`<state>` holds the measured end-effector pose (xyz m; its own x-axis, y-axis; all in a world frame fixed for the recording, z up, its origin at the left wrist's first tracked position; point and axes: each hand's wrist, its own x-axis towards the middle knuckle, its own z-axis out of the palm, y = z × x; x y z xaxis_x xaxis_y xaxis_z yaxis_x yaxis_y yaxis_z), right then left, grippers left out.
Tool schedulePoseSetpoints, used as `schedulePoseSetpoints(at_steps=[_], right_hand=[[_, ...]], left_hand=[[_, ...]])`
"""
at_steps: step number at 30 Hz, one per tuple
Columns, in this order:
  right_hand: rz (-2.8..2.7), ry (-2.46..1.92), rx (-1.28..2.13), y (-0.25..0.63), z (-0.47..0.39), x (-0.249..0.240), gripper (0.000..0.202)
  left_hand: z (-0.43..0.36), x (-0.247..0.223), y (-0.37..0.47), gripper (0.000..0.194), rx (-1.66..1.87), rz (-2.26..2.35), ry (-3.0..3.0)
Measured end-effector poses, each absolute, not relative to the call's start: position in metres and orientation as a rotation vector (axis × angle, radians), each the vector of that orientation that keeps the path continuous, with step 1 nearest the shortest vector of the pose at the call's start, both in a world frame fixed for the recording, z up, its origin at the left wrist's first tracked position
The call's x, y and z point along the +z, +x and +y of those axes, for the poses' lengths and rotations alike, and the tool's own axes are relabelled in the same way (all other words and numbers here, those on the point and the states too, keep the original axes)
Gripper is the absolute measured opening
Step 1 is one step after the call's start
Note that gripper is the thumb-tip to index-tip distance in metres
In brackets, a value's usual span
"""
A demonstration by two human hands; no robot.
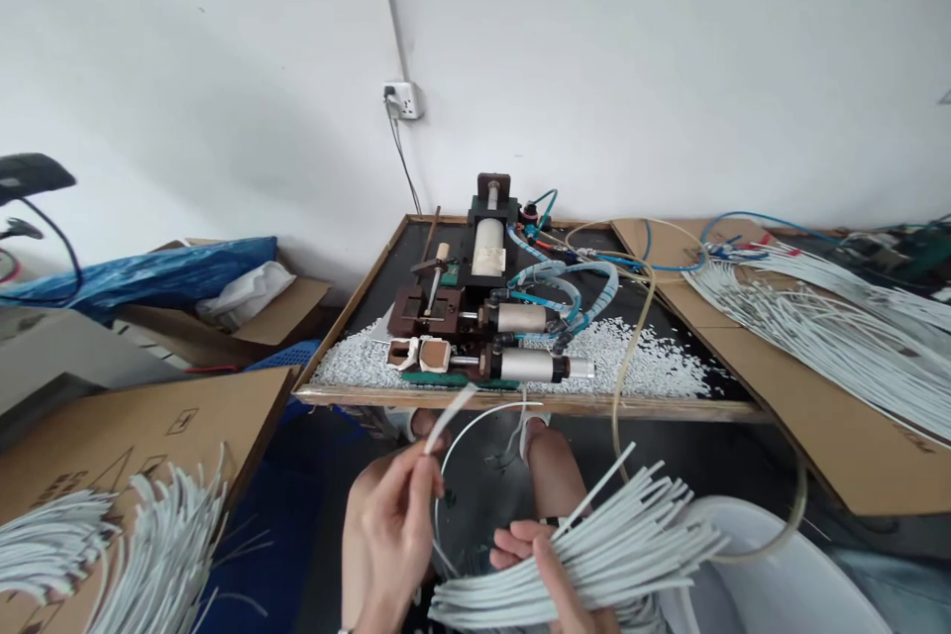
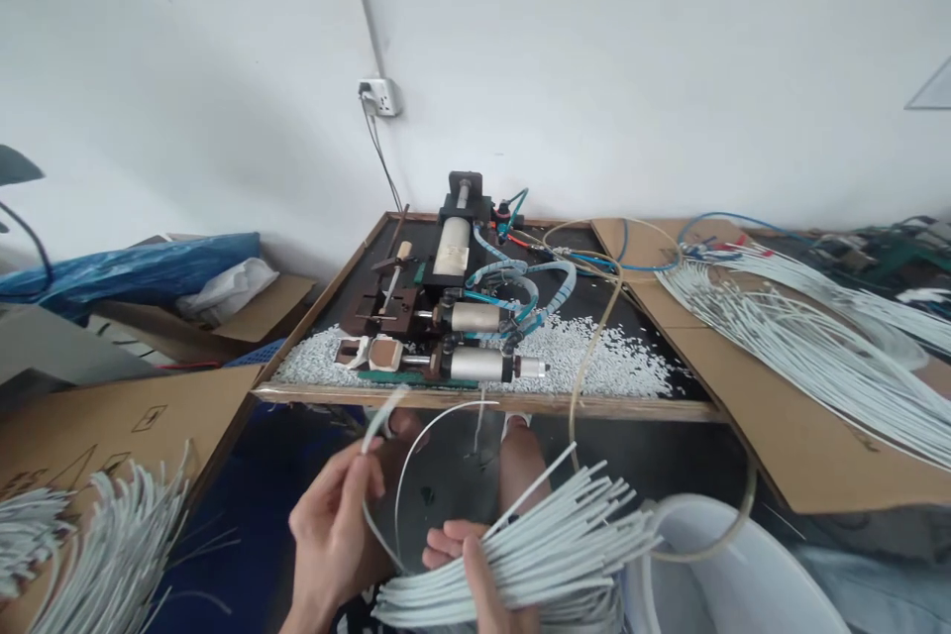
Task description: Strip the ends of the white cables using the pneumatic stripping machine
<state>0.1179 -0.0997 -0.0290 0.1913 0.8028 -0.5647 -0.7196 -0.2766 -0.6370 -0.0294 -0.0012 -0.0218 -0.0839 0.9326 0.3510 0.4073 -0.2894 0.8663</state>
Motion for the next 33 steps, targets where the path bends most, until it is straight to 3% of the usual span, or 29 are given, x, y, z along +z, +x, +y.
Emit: schedulePoseSetpoints(at_steps=[5,11,20,24,29,33], right_hand=[[-0.118,-1.176,1.440,0.115,-0.102,-0.022,0.064],[-0.112,-1.189,1.414,0.118,-0.103,-0.020,0.063],[-0.198,-1.174,1.428,0.117,-0.104,-0.028,0.062],[-0.271,-1.194,1.446,0.118,-0.105,-0.020,0.060],[-0.655,-1.249,1.430,0.121,-0.101,-0.005,0.040],[-0.816,-1.235,1.292,0.119,-0.095,-0.004,0.036]], left_hand=[[0.014,-0.061,-0.029,0.035,0.893,1.311,2.191],[0.037,-0.094,-0.024,0.040,0.747,1.304,2.160],[0.023,-0.072,-0.017,0.036,0.495,1.233,2.130],[0.014,-0.042,-0.021,0.038,0.575,1.279,2.043],[-0.011,0.015,-0.008,0.030,0.555,0.832,1.695],[-0.022,0.027,0.005,0.040,0.576,0.782,1.735]])
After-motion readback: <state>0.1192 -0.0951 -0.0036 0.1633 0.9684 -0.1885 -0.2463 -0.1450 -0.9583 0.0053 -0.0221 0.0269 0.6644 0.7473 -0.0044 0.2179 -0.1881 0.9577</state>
